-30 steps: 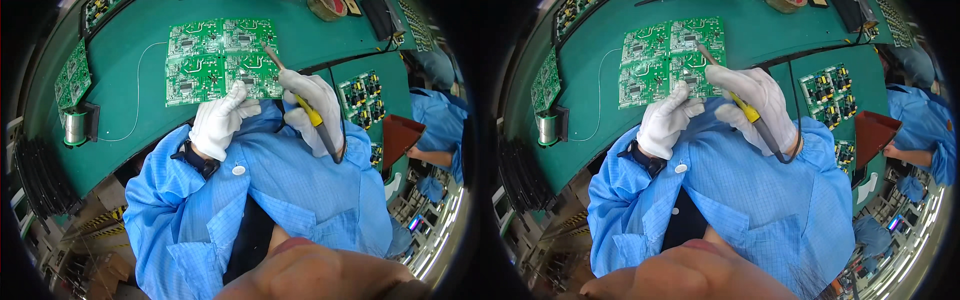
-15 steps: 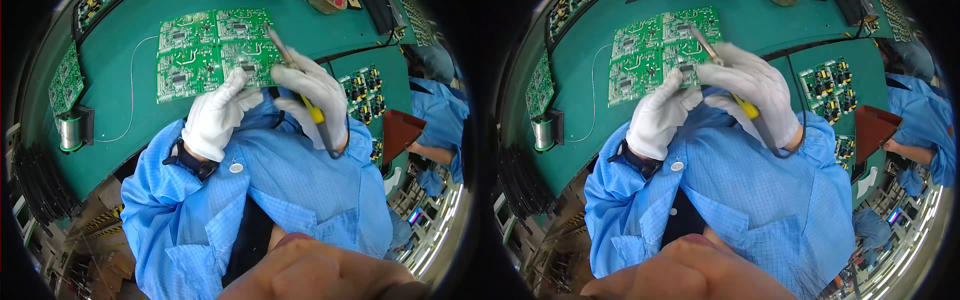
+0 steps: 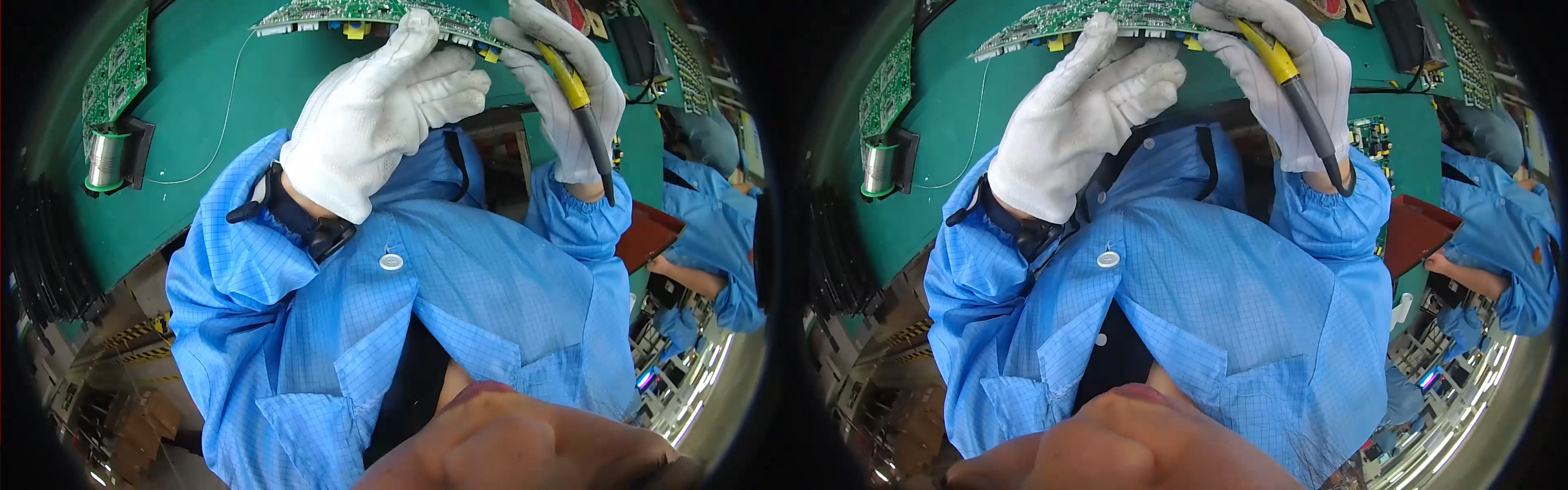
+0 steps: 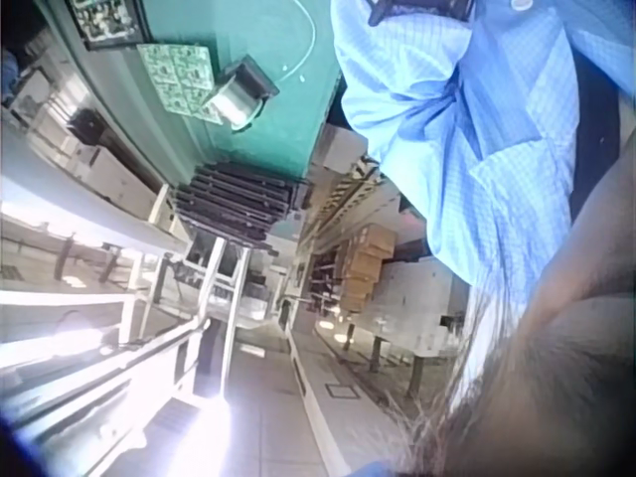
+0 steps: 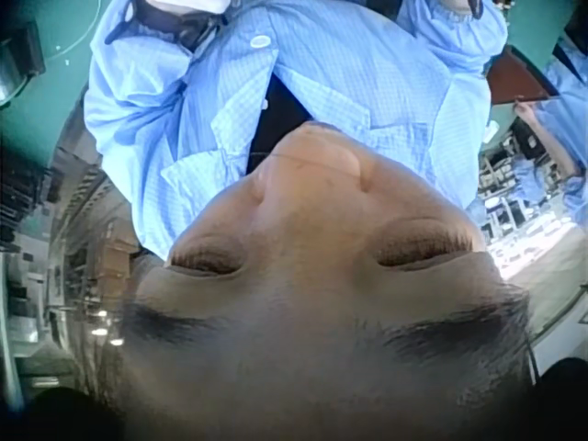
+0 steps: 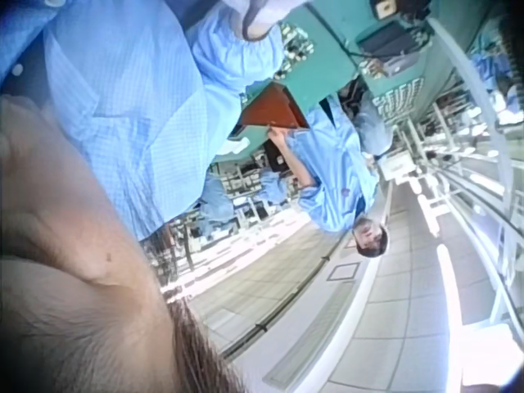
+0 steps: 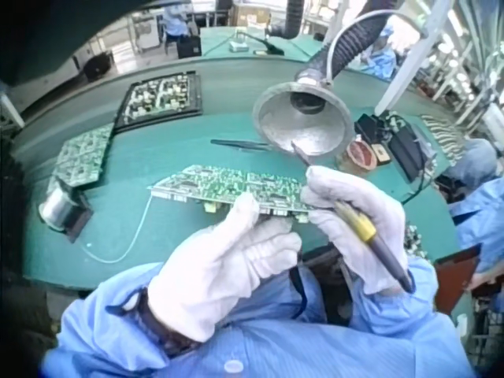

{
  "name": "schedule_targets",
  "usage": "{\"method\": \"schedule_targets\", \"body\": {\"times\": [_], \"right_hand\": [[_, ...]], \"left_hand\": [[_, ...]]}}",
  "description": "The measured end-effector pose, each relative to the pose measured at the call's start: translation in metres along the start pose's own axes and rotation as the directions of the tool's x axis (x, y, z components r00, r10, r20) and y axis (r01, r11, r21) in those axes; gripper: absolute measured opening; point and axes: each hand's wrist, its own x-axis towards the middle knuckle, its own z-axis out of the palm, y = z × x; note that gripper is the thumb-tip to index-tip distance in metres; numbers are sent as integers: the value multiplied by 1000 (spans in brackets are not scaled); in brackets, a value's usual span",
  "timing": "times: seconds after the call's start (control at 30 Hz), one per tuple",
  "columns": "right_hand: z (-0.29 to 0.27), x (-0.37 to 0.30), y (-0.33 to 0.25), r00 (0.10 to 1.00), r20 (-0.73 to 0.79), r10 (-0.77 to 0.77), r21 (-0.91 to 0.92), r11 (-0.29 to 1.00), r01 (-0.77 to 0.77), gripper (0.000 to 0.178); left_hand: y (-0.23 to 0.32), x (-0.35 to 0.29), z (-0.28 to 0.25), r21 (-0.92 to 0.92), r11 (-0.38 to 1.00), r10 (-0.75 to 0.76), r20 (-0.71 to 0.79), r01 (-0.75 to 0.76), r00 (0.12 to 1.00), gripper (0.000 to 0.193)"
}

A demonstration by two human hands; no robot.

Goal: The person solders electronic components onto circuit boards using a soldering iron and solder wire, turning and repositioning the boards to solder various connections across them.

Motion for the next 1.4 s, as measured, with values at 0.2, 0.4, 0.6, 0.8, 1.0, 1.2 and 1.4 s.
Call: {"method": "schedule_targets", "body": {"times": [0.2,0.4,0.6,0.8,1.0,1.2,1.4], "right_hand": [[-1,1,2,1000,8,-24,70,997,23,43],[3,-9,10,985,-10,-172,-96,981,170,32],[13,-36,8,960,125,-252,-174,947,271,35],[-4,-40,-5,967,152,-206,-312,918,245,39],[3,-75,-7,970,43,238,50,969,-240,21],[4,-77,-2,984,8,179,39,983,-179,16],[4,-74,0,990,55,132,-1,991,-132,14]], "left_hand": [[-3,0,-8,282,936,196,77,-210,978,52],[-7,-5,-9,243,960,127,69,-140,989,50],[-46,16,-82,665,697,322,44,-268,946,54],[-72,28,-130,907,-191,556,416,-376,720,65],[-64,13,-113,870,-329,471,489,-368,734,61],[-56,12,-100,719,-533,409,681,-447,607,72],[-64,4,-110,913,-87,430,395,-398,812,55]]}}
